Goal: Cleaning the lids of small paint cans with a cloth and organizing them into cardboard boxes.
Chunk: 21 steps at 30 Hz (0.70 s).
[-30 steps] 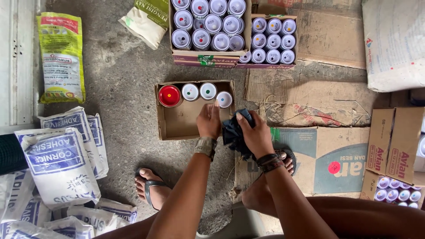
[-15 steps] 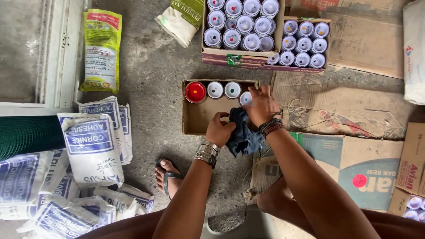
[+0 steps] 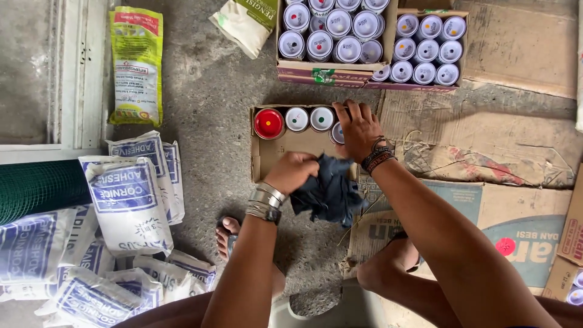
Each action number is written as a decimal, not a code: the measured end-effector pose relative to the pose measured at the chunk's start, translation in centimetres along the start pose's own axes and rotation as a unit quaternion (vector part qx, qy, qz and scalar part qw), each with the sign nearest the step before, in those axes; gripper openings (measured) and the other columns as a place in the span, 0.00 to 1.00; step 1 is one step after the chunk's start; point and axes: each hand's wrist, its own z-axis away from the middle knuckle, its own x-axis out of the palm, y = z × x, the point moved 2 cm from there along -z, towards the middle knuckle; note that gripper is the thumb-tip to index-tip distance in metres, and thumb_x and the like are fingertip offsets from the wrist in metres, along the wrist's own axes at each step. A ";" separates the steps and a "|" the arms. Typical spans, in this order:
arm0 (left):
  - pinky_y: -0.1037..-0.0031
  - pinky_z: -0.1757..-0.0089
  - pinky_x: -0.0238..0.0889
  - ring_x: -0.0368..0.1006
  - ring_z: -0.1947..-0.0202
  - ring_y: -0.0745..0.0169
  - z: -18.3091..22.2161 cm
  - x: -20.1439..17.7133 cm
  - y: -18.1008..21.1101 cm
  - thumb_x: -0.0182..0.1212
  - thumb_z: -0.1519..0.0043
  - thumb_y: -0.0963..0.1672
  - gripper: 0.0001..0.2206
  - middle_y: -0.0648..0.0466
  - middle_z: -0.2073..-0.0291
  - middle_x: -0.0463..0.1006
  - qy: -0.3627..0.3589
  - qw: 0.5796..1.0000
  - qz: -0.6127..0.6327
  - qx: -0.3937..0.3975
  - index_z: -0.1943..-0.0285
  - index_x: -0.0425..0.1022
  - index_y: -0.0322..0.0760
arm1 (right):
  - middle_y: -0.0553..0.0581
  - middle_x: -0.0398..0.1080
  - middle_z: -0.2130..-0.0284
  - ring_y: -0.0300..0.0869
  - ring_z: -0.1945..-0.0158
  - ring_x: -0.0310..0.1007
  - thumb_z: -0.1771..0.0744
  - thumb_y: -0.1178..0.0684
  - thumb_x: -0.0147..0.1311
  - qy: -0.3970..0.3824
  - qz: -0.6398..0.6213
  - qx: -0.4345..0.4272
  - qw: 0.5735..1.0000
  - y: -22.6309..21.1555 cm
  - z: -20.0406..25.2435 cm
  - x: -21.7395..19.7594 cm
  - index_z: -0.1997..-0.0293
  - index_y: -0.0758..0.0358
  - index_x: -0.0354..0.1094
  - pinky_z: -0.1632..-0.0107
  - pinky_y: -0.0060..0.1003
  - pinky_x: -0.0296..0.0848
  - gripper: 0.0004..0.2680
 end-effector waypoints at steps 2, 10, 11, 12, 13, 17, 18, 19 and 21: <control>0.74 0.60 0.66 0.76 0.67 0.61 0.1 -1.8 1.0 0.61 0.52 0.51 0.10 0.54 0.78 0.78 0.062 0.997 -0.037 -0.008 0.72 0.85 0.49 | 0.61 0.56 0.43 0.57 0.42 0.60 0.49 0.47 0.69 0.090 0.019 -0.011 0.996 0.1 0.0 0.7 0.26 0.57 0.50 0.52 0.52 0.73 0.42; 0.67 0.76 0.61 0.68 0.79 0.53 0.2 -8.9 6.9 0.62 0.52 0.46 0.08 0.55 0.82 0.67 0.114 0.990 0.079 -0.039 0.69 0.82 0.43 | 0.72 0.51 0.33 0.67 0.36 0.57 0.43 0.45 0.66 0.178 -0.051 -0.008 0.983 -0.5 2.0 1.2 0.36 0.64 0.59 0.41 0.60 0.65 0.30; 0.63 0.78 0.58 0.66 0.80 0.46 -0.8 -9.5 7.4 0.61 0.51 0.46 0.07 0.52 0.82 0.65 0.108 0.990 0.085 -0.033 0.71 0.78 0.40 | 0.72 0.50 0.33 0.67 0.36 0.57 0.39 0.39 0.62 0.171 -0.061 0.002 0.983 -0.8 2.0 0.2 0.37 0.65 0.59 0.41 0.60 0.65 0.28; 0.63 0.78 0.58 0.66 0.80 0.46 -2.2 -9.8 8.7 0.61 0.51 0.46 0.07 0.52 0.82 0.65 0.105 0.991 0.083 -0.031 0.71 0.78 0.40 | 0.72 0.50 0.33 0.67 0.36 0.57 0.39 0.39 0.62 0.173 -0.060 0.006 0.983 -0.5 1.8 0.5 0.37 0.65 0.59 0.41 0.60 0.65 0.28; 0.60 0.83 0.55 0.65 0.83 0.47 -3.6 -10.3 10.1 0.61 0.54 0.47 0.07 0.50 0.83 0.65 0.123 0.988 0.093 -0.017 0.73 0.77 0.42 | 0.69 0.51 0.34 0.63 0.36 0.58 0.40 0.39 0.63 0.153 -0.043 0.008 0.987 -0.2 1.5 0.9 0.33 0.62 0.58 0.41 0.57 0.65 0.31; 0.66 0.71 0.50 0.57 0.79 0.69 -2.3 -9.6 18.7 0.53 0.46 0.47 0.08 0.59 0.79 0.75 0.302 0.931 0.123 0.161 0.76 0.74 0.44 | 0.74 0.58 0.37 0.68 0.37 0.62 0.42 0.42 0.70 -0.019 -0.064 0.072 0.995 0.3 0.2 1.8 0.24 0.53 0.42 0.40 0.57 0.67 0.41; 0.66 0.71 0.50 0.57 0.79 0.69 -5.0 -9.8 18.7 0.53 0.46 0.47 0.08 0.59 0.79 0.75 0.302 0.932 0.123 0.161 0.76 0.74 0.44 | 0.74 0.58 0.37 0.68 0.37 0.62 0.42 0.42 0.70 -0.019 -0.064 0.072 0.995 0.3 0.3 2.0 0.24 0.53 0.42 0.40 0.57 0.67 0.41; 0.69 0.72 0.52 0.59 0.77 0.69 -7.5 -10.1 18.8 0.57 0.48 0.46 0.06 0.60 0.80 0.73 0.312 0.914 0.125 0.229 0.75 0.75 0.43 | 0.70 0.55 0.36 0.66 0.39 0.63 0.44 0.47 0.72 0.018 -0.090 0.058 0.994 0.2 0.3 2.1 0.26 0.56 0.44 0.41 0.55 0.69 0.41; 0.71 0.72 0.55 0.61 0.76 0.69 -9.6 -10.3 18.6 0.60 0.50 0.46 0.06 0.61 0.82 0.71 0.319 0.892 0.127 0.295 0.73 0.77 0.41 | 0.67 0.53 0.35 0.63 0.41 0.65 0.46 0.51 0.74 0.055 -0.116 0.043 0.991 -0.3 0.4 1.9 0.29 0.59 0.46 0.41 0.53 0.71 0.41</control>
